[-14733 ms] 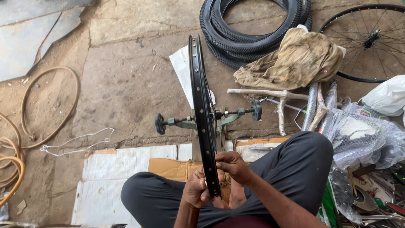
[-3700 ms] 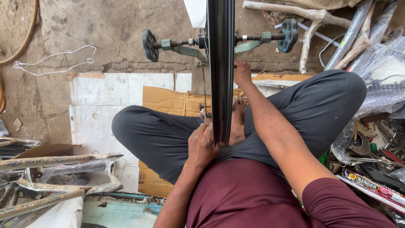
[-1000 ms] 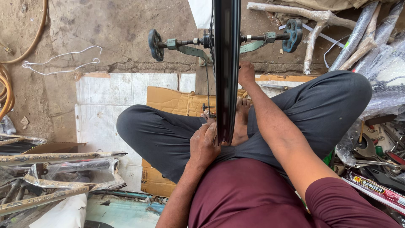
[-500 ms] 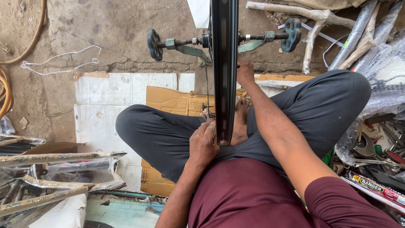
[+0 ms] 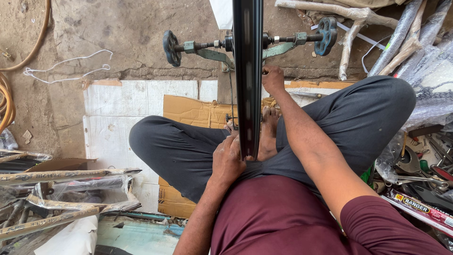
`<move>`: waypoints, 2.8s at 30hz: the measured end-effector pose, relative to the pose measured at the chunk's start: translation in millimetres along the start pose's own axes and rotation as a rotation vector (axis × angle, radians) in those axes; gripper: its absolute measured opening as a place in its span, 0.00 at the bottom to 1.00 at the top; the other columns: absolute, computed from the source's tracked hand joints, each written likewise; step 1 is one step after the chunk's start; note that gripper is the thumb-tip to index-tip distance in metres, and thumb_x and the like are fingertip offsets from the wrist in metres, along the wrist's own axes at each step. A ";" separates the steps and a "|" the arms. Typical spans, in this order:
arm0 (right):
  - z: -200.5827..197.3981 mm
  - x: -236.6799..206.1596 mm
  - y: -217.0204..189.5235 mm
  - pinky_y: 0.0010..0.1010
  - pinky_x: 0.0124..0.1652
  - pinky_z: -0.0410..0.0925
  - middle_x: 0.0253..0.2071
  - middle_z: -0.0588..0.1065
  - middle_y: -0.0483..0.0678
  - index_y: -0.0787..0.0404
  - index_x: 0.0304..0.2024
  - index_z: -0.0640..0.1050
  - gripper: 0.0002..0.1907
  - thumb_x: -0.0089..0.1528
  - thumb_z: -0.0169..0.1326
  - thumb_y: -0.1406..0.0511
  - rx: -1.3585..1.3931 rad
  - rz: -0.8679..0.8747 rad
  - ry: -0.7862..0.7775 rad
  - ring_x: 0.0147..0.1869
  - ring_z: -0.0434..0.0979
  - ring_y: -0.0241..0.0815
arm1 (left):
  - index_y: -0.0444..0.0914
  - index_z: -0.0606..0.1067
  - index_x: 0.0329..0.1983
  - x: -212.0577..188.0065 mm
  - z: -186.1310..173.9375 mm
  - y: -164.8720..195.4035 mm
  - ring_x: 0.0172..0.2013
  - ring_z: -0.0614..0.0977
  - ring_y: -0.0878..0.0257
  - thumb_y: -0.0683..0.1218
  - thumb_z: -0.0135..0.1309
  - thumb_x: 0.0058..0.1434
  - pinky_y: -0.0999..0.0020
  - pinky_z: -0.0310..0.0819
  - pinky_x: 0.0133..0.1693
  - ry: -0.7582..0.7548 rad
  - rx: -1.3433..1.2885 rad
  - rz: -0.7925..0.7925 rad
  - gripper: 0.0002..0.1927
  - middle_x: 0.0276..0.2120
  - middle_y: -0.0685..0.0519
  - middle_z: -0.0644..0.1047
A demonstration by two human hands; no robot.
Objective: The person builds a bicycle wheel by inserting spokes into the hub and threading nipples through the rim while the wheel is mounted on a stand.
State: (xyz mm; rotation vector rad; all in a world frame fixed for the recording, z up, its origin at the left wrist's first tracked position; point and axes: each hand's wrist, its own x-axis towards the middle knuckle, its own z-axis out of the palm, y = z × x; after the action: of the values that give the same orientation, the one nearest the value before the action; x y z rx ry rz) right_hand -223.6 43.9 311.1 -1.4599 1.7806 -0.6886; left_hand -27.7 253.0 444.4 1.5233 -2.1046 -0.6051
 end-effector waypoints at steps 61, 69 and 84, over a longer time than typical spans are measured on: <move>-15.9 -10.0 -20.9 0.38 0.39 0.70 0.25 0.75 0.53 0.66 0.24 0.76 0.16 0.58 0.67 0.62 -0.012 -0.063 0.086 0.29 0.75 0.46 | 0.36 0.74 0.38 2.1 -3.4 7.3 0.29 0.80 0.49 0.36 0.61 0.52 0.57 0.74 0.30 0.019 -0.066 0.006 0.11 0.30 0.46 0.75; -24.7 -30.7 -15.8 0.48 0.45 0.70 0.35 0.81 0.55 0.61 0.33 0.85 0.11 0.55 0.71 0.61 -0.044 -0.197 0.240 0.42 0.80 0.55 | 0.37 0.75 0.39 -3.9 -2.7 8.6 0.29 0.80 0.52 0.39 0.61 0.53 0.58 0.73 0.30 0.039 -0.001 0.115 0.11 0.31 0.49 0.76; -76.9 -152.9 -18.3 0.31 0.41 0.75 0.39 0.81 0.50 0.63 0.51 0.81 0.14 0.62 0.62 0.71 0.205 -0.087 -0.141 0.40 0.82 0.39 | 0.34 0.74 0.42 22.1 56.4 -13.9 0.33 0.79 0.54 0.41 0.48 0.69 0.61 0.74 0.36 0.167 -0.473 -0.341 0.06 0.31 0.48 0.75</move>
State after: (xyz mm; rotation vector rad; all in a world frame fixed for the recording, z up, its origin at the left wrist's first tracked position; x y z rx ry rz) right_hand -259.5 186.2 401.2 -1.4160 1.5012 -0.7692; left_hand -57.5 232.3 393.9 1.5886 -1.4513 -0.9780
